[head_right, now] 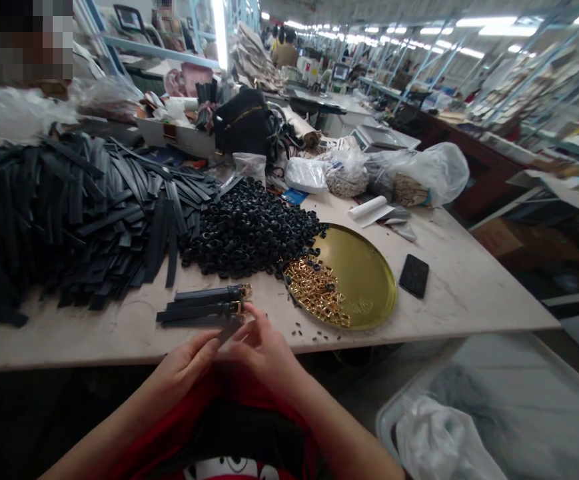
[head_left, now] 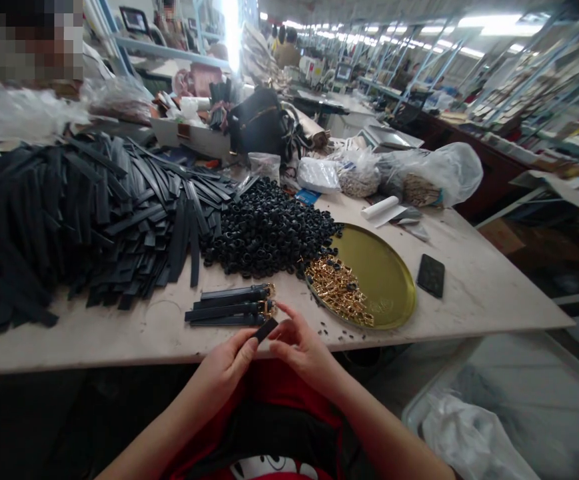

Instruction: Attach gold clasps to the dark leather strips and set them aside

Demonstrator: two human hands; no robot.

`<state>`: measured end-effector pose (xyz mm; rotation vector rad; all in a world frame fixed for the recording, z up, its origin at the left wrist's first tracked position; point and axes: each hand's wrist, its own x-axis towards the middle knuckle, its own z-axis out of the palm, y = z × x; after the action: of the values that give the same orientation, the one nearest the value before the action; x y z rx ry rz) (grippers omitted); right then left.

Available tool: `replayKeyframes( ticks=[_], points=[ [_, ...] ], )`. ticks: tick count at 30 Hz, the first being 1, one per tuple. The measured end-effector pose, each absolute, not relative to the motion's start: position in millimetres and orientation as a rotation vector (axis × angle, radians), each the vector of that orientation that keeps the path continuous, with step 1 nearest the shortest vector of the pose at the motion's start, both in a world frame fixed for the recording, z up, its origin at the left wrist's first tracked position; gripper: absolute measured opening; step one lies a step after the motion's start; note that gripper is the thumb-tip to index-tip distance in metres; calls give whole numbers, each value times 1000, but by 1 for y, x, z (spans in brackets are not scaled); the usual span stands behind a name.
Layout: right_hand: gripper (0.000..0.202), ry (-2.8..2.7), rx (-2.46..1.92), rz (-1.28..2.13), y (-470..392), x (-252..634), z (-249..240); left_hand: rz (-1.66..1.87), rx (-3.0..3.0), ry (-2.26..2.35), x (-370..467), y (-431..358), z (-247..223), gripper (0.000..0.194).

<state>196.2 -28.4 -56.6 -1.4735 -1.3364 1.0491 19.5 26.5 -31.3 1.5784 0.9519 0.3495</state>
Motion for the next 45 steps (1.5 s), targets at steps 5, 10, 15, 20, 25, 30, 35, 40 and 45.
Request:
replayKeyframes(
  ticks=[5, 10, 15, 20, 25, 30, 35, 40, 45],
  points=[
    [24, -1784, -2215, 166, 4, 302, -48, 310, 1558, 1005, 27, 38, -38, 30],
    [24, -2277, -2429, -116, 30, 342, -52, 249, 1570, 948, 36, 39, -40, 30],
    [18, -2469, -2292, -127, 33, 335, -51, 255, 1554, 957, 36, 33, -42, 30],
    [18, -2631, -2134, -82, 29, 333, -44, 281, 1544, 951, 37, 21, -42, 33],
    [18, -2564, -2147, -69, 29, 335, -37, 322, 1506, 935, 34, 8, -39, 32],
    [13, -2313, -2194, -52, 16, 327, -25, 381, 1439, 896, 25, -4, -33, 30],
    [10, -2072, -2104, 173, -10, 280, -16, 472, 1501, 905, 33, -8, -25, 29],
    [22, -1410, -1589, 1194, -25, 226, -12, 529, 1799, 1053, 37, -4, -24, 28],
    [28, -1091, -1323, 1436, -27, 201, -21, 473, 1795, 1027, 27, -2, -32, 30]
  ],
)
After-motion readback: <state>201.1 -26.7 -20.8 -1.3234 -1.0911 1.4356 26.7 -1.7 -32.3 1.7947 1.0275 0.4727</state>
